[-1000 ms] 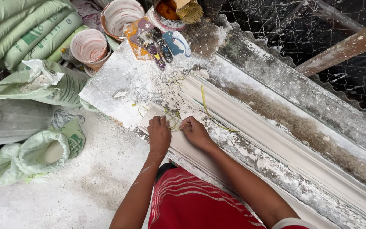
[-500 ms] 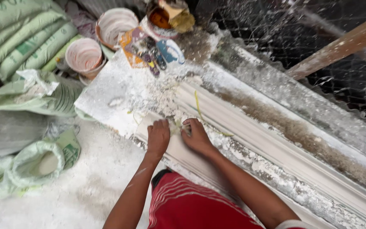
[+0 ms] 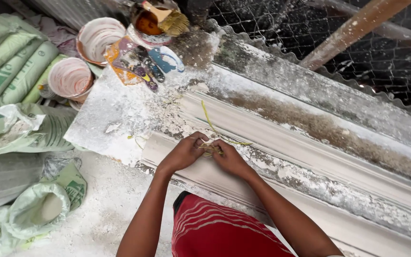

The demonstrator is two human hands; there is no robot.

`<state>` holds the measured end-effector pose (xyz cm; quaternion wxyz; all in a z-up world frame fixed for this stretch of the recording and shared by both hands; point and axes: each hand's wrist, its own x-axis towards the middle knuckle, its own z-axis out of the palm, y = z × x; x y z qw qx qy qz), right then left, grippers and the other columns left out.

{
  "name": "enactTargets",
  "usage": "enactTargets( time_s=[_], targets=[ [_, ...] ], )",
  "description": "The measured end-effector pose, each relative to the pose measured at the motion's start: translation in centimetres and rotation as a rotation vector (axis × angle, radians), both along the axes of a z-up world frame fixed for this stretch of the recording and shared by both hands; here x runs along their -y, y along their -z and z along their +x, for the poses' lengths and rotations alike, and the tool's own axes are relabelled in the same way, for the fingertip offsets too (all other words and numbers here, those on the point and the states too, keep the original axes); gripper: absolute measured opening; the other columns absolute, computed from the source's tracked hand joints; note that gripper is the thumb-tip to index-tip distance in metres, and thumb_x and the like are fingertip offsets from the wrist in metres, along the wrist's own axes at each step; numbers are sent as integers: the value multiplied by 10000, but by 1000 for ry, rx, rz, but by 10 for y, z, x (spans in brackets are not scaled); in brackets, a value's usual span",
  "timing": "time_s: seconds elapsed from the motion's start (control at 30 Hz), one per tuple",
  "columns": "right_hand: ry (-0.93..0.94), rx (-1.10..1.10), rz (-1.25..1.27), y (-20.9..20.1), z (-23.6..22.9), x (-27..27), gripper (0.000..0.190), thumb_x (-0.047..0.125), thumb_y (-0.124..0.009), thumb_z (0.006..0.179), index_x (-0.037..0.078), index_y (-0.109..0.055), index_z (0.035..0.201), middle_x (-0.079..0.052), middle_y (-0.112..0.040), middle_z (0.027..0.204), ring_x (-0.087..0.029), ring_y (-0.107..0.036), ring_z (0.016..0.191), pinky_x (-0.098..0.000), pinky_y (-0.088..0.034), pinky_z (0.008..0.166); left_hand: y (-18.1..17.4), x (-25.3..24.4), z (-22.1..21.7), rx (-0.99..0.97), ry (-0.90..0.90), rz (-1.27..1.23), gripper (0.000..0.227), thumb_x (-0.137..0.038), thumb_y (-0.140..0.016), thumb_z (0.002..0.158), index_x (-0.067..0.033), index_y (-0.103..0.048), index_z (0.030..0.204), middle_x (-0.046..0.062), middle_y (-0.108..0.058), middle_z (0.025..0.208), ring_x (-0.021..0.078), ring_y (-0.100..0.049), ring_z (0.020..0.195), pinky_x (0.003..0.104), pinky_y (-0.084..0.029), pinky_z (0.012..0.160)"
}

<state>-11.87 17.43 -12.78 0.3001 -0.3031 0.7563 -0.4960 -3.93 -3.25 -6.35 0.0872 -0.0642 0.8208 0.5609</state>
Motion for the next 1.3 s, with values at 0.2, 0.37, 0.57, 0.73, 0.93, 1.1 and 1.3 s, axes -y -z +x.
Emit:
enactTargets(
  time_s=[0.2, 0.37, 0.57, 0.73, 0.93, 1.1, 1.3],
  targets=[
    [132, 118, 227, 29, 6, -44, 264, 290, -652, 988, 59, -673, 1115, -62, -668, 844, -121, -526, 699, -311, -470, 646, 76, -13, -10, 266, -104, 586, 336, 17, -692, 905, -18, -571, 1216, 14, -632, 947, 130, -654, 937, 269, -564, 837],
    [194, 77, 340, 22, 6, -48, 349, 345, -701, 955, 74, -639, 1166, -66, -677, 906, -144, -562, 736, -324, -493, 665, 135, -15, -16, 347, -106, 542, 328, 26, -716, 869, -1, -597, 1173, 67, -702, 913, 171, -706, 878, 269, -613, 817],
    [328, -552, 302, 1, -6, -38, 311, 273, -717, 944, 85, -632, 1177, -136, -603, 1042, -299, -572, 965, -442, -468, 830, 111, -12, -19, 263, -200, 13, 398, -124, -867, 768, 9, -658, 1079, 120, -715, 897, 257, -698, 852, 364, -577, 782],
    [300, -827, 434, 23, -17, -42, 236, 169, -733, 881, 159, -685, 1112, -102, -583, 1087, -318, -543, 1039, -464, -450, 862, 90, -28, -15, 4, -336, -298, 435, -223, -815, 833, 43, -654, 1137, 282, -660, 1107, 431, -652, 1035, 458, -522, 892],
    [253, -857, 298, 20, -23, -52, 172, 158, -720, 896, 135, -700, 1065, -77, -602, 1119, -312, -541, 1076, -463, -448, 896, 73, -49, -22, -140, -394, -331, 300, -213, -672, 926, 39, -667, 1088, 283, -674, 1103, 443, -656, 1029, 476, -526, 888],
    [245, -801, 251, 9, -16, -62, 206, 136, -699, 895, 107, -687, 1098, -97, -601, 1115, -327, -540, 1081, -470, -445, 936, 56, -62, -66, 211, -421, -420, 383, -368, -541, 1009, -3, -651, 1043, 259, -704, 1005, 463, -682, 942, 542, -530, 816],
    [344, -508, 246, 10, 0, -84, 211, 172, -627, 951, 104, -686, 1142, -113, -640, 1149, -296, -593, 1095, -426, -489, 963, 80, -66, -67, 162, -465, -448, 346, -314, -483, 1015, -13, -639, 1080, 235, -717, 963, 443, -700, 888, 545, -545, 766]
  ],
)
